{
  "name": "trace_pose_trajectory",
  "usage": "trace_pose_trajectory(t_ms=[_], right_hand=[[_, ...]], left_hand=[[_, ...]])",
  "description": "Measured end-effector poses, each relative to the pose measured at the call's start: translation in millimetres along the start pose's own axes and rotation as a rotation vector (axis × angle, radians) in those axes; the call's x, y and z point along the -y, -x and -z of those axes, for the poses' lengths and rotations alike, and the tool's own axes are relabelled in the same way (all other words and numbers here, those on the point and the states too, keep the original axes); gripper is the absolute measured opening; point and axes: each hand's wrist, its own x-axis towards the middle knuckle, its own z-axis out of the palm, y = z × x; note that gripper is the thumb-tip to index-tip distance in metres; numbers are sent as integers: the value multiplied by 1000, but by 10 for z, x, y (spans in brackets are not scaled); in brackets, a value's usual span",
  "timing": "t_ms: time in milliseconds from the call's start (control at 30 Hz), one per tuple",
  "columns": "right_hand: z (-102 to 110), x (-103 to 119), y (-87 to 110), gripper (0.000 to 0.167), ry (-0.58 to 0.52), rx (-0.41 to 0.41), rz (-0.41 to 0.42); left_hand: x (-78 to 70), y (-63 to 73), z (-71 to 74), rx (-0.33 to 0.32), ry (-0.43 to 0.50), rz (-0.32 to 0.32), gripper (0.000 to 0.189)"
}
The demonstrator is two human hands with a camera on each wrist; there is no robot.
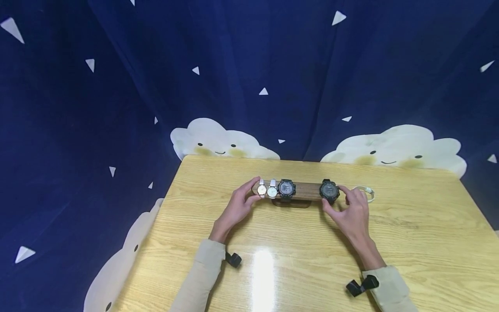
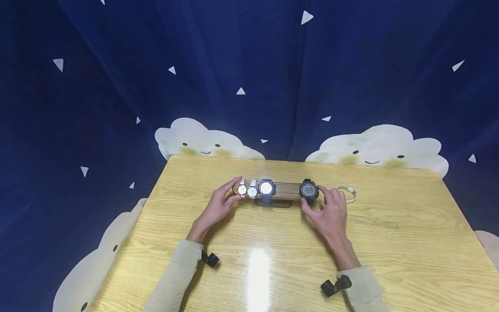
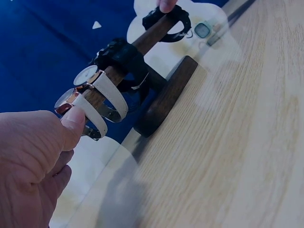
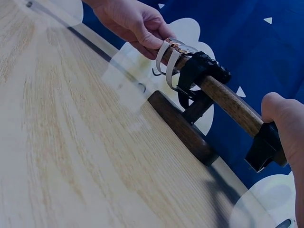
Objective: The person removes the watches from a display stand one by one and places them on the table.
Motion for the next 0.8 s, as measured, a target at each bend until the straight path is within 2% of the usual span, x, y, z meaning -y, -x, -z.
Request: trace_pose_trajectory(t_ms=[467,800], right_hand=[[66,-52,-29,53,4,23,-16],[87,-104,-32,54,-11,-10,0]], left_hand=[[7,-7,6,1,-9,-6,65],[12,-11,9,16,-1,1,66]])
